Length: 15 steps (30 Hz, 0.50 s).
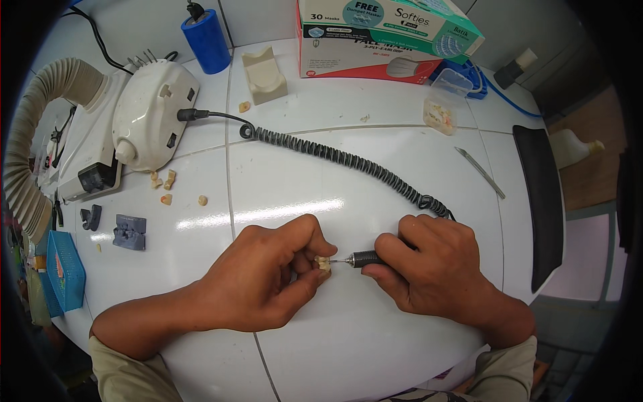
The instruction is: The recorder is using a dental micro-motor to trim and refine a dental crown model on a laboratory bench.
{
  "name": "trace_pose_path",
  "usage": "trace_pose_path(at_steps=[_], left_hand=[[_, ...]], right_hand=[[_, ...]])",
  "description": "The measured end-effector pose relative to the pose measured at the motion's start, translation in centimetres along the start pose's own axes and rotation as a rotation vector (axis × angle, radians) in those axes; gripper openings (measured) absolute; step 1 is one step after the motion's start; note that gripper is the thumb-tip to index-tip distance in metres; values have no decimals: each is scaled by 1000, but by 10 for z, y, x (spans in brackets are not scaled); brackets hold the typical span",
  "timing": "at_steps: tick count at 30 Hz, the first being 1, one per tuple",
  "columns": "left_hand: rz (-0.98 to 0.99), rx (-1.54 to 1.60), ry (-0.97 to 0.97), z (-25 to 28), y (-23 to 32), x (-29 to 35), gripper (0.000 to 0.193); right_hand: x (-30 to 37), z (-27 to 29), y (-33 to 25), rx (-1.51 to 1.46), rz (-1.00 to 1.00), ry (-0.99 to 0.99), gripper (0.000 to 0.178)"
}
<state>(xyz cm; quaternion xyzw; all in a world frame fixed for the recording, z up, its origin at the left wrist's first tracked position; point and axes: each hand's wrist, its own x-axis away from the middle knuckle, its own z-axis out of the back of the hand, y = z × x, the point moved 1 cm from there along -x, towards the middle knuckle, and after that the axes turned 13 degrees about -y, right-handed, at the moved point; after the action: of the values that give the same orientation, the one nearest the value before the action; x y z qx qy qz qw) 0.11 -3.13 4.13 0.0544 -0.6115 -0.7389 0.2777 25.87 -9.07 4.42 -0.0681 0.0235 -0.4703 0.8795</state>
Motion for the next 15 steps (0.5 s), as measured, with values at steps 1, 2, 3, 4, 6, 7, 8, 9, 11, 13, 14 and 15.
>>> trace_pose_path(at_steps=[1,2,3,4,6,7,8,9,11,13,14,15], left_hand=[[3,2,-9,0,0,0,16],[3,2,-7,0,0,0,16],[-7,-3,-10,0,-1,0,16],[-17,-8,-14,0,-1,1,17],[-14,-13,-15,1,0,1,17],[-10,-18,-17,1,0,1,17],[-10,-18,-17,1,0,1,17],[-8,-17,-19,1,0,1,17],[-6,-16,-21,1,0,1,17],[-7,-30,-26,1,0,1,17],[-7,-30,-27,1,-1,1,17],[-13,-32,-24,1,-1,0,18]], right_hand=[[0,0,0,-1,1,1,35],[0,1,0,0,2,1,35],[1,1,0,1,1,-7,35],[1,1,1,2,0,-14,35],[1,1,0,6,-2,-13,35],[1,0,0,11,-5,-12,35],[1,1,0,10,-5,-12,35],[1,1,0,10,-6,-16,35],[1,1,0,10,-7,-20,35],[1,1,1,11,-4,-19,35],[1,1,1,11,-4,-19,35],[1,1,1,10,-3,-20,34]])
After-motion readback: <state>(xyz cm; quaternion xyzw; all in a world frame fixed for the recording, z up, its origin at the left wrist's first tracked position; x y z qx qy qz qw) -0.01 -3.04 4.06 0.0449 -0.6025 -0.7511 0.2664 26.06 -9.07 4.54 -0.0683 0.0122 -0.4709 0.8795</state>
